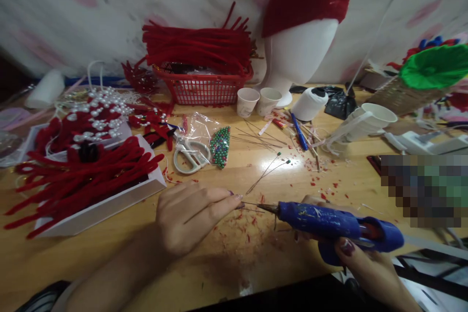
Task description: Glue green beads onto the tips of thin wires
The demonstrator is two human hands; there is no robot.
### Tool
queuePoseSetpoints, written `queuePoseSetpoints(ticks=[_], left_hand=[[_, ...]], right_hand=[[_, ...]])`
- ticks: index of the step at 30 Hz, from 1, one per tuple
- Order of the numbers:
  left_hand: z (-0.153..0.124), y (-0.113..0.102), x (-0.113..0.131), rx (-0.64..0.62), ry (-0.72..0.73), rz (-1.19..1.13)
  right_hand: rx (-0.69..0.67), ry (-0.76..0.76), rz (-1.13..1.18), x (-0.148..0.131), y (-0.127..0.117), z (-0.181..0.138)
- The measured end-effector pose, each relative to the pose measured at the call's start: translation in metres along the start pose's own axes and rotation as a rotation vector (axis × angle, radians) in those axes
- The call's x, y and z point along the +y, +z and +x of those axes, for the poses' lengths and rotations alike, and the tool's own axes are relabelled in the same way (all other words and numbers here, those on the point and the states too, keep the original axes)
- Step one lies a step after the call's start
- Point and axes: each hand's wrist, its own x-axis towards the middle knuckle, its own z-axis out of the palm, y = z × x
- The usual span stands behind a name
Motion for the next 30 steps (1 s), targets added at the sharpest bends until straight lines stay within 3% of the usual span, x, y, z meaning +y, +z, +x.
queuePoseSetpoints(ticks=[5,11,19,27,30], left_hand=[[-0.001,-0.002,0.000,-0.004,-0.028,0.005],[-0.001,-0.002,-0.001,0.018,-0.017,0.006],[-0.001,-0.003,-0.001,0.015,0.017,-0.003],[-0.001,-0.005,-0.003,-0.048,0.029,0.027],[-0.001,-0.005,-0.002,-0.037,0.019,0.025]], right_hand=[[0.267,0.081,-0.086,0.021,-0.005,-0.021],[0.184,0.092,-0.027,0.022,-0.005,-0.023],[0.276,0.140,-0.132,0.026,-0.008,-0.029],[0.125,0.018,-0.095,0.023,-0.008,-0.017],[0.168,-0.003,-0.113,0.022,-0.008,-0.016]])
